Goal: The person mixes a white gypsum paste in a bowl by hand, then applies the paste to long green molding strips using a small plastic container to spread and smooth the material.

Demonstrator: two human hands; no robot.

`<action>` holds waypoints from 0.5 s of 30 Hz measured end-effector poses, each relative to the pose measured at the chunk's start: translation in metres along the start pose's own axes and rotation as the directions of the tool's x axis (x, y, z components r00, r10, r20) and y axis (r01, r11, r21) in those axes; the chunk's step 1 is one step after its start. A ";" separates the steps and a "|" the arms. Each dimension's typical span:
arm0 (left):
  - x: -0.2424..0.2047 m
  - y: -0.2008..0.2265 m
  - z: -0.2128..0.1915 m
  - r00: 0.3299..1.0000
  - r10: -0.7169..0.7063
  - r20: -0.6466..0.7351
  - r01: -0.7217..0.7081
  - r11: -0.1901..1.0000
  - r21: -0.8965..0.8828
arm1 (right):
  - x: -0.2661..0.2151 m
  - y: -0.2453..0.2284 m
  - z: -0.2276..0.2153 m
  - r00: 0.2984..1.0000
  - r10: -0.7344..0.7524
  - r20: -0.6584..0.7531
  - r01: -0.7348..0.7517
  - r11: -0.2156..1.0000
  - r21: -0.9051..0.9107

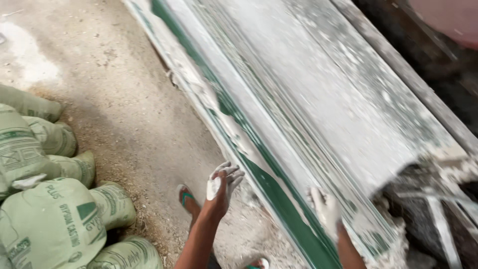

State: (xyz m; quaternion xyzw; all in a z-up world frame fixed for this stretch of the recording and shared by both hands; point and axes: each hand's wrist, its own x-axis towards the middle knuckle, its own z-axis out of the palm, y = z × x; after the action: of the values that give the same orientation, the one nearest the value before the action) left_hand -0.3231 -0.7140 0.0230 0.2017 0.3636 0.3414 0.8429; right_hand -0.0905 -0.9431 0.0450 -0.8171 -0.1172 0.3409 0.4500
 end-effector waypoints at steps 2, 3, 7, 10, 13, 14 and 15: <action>0.042 0.046 -0.040 0.997 0.025 -0.075 -0.025 1.000 0.000 | 0.040 -0.031 0.071 0.992 -0.099 0.074 0.091 0.990 0.104; 0.066 0.066 -0.065 0.997 0.048 -0.056 -0.049 0.999 -0.022 | 0.052 -0.058 0.111 0.989 -0.115 0.097 0.103 0.988 0.118; 0.140 0.192 -0.109 0.988 0.082 -0.132 -0.075 0.996 0.055 | 0.111 -0.175 0.264 0.959 -0.214 0.188 0.202 0.976 0.082; 0.179 0.291 -0.111 0.981 0.048 -0.188 -0.047 0.999 0.006 | 0.152 -0.261 0.350 0.936 -0.205 0.286 0.174 0.976 0.133; 0.254 0.362 -0.144 0.973 0.157 -0.172 -0.153 0.988 0.032 | 0.192 -0.332 0.423 0.914 -0.226 0.338 0.200 0.973 0.110; 0.259 0.391 -0.135 0.972 0.153 -0.180 -0.150 0.988 0.033 | 0.206 -0.338 0.448 0.913 -0.219 0.343 0.192 0.975 0.109; 0.275 0.423 -0.122 0.969 0.151 -0.194 -0.144 0.988 0.053 | 0.229 -0.351 0.474 0.907 -0.239 0.346 0.149 0.952 0.266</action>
State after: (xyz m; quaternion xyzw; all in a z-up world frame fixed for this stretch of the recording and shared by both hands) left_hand -0.4582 -0.2146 0.0612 0.2097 0.4362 0.4143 0.7708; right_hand -0.1947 -0.3196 0.0558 -0.6627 -0.2412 0.4548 0.5439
